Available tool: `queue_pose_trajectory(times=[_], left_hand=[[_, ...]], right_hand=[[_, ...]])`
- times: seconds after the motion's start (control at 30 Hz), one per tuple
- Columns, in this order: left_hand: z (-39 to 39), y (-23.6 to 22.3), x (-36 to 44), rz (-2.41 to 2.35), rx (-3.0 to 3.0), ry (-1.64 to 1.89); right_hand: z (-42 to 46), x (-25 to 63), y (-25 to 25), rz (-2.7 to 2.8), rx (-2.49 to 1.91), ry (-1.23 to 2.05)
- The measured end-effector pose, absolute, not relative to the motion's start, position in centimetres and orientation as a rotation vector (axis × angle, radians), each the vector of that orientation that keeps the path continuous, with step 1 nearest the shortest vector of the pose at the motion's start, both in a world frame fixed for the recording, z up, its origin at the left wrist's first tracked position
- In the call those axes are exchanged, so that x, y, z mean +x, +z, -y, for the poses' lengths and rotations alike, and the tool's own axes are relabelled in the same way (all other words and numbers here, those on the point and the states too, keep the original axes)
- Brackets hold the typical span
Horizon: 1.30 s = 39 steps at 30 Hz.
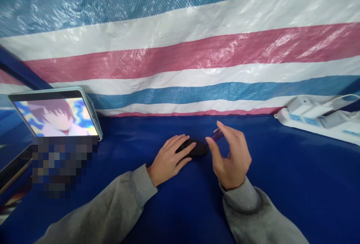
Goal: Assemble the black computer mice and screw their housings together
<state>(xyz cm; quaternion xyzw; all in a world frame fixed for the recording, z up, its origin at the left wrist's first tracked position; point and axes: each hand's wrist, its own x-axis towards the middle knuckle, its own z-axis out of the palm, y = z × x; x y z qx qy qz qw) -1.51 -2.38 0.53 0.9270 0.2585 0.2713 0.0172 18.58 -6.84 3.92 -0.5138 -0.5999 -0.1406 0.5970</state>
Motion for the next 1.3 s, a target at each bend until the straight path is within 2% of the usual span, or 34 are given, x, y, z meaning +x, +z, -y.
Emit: queue_pose_trajectory(times=[0.17, 0.3, 0.47, 1.3], left_hand=[[2.40, 0.47, -1.55, -0.803, 2.880, 0.826], [2.40, 0.50, -1.54, -0.812, 2.880, 0.823], [2.37, 0.53, -1.51, -0.800, 2.883, 0.839], [2.43, 0.51, -1.58, -0.805, 2.843, 0.810]], right_hand=[[7.03, 18.49, 4.15, 1.451, -1.205, -0.151], [6.95, 18.54, 4.60, 1.385, -1.227, -0.295], [7.03, 18.46, 4.72, 1.447, -1.202, -0.201], [6.83, 18.85, 4.68, 1.457, -1.208, -0.278]])
